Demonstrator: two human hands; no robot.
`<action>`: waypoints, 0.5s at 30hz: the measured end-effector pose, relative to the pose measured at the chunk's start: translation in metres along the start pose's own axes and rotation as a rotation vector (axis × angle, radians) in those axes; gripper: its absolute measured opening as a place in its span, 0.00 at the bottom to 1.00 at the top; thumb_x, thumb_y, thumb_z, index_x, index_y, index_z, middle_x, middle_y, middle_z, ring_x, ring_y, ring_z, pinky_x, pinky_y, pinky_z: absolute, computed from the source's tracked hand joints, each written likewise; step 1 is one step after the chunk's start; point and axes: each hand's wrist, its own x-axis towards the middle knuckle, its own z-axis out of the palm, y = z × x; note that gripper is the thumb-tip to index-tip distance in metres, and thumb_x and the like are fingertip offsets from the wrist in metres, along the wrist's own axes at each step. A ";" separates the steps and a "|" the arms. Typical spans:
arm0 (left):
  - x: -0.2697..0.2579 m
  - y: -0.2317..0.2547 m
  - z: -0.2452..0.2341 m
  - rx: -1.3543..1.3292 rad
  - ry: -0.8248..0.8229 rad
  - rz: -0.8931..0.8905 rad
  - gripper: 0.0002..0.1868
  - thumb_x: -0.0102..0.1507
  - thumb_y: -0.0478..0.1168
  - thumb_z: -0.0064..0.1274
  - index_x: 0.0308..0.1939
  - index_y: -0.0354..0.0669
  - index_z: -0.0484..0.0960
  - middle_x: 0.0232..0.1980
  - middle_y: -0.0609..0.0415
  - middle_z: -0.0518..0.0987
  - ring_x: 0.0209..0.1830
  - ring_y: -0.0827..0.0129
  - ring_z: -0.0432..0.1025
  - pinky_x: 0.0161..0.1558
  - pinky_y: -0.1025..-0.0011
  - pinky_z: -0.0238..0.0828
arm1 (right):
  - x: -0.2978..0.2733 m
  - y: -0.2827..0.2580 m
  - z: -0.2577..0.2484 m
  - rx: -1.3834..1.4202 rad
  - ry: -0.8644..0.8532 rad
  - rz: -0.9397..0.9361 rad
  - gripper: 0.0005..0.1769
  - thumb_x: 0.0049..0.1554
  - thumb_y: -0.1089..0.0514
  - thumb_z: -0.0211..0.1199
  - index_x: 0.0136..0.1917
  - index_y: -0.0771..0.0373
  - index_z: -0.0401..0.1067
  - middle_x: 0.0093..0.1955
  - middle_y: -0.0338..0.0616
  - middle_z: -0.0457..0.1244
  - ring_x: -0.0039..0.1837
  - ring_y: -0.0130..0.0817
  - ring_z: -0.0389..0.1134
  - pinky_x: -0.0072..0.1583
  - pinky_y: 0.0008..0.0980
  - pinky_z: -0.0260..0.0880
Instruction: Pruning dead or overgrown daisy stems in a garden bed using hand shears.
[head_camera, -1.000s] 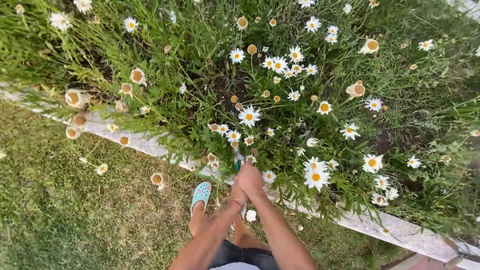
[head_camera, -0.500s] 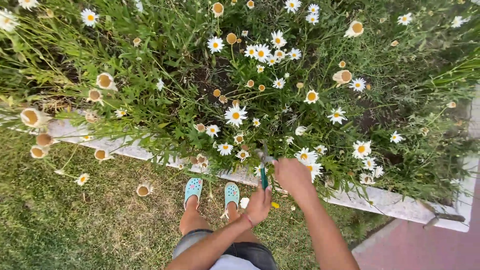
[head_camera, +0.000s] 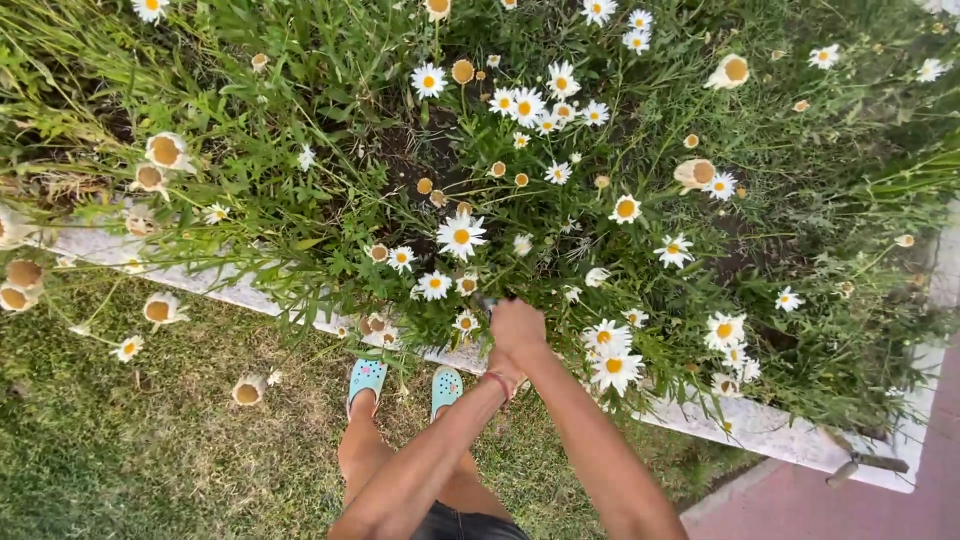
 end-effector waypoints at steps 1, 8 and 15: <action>-0.004 0.000 -0.002 0.026 -0.006 0.017 0.26 0.77 0.52 0.30 0.43 0.36 0.76 0.28 0.43 0.82 0.29 0.55 0.81 0.27 0.63 0.74 | -0.011 0.000 0.002 0.172 -0.012 -0.007 0.18 0.64 0.56 0.48 0.53 0.65 0.77 0.42 0.57 0.72 0.47 0.53 0.77 0.49 0.54 0.78; -0.023 0.017 -0.026 0.166 -0.059 0.125 0.28 0.77 0.54 0.27 0.55 0.30 0.73 0.33 0.37 0.82 0.37 0.46 0.82 0.32 0.54 0.75 | -0.081 0.018 -0.043 0.546 0.049 0.044 0.25 0.72 0.50 0.41 0.66 0.67 0.73 0.37 0.57 0.69 0.39 0.46 0.74 0.39 0.38 0.76; -0.078 0.065 -0.088 0.443 -0.097 0.184 0.26 0.77 0.49 0.28 0.58 0.25 0.70 0.33 0.34 0.84 0.33 0.46 0.83 0.30 0.57 0.80 | -0.091 0.052 -0.073 0.585 -0.022 -0.045 0.26 0.73 0.50 0.44 0.69 0.68 0.73 0.38 0.57 0.71 0.33 0.39 0.71 0.34 0.38 0.69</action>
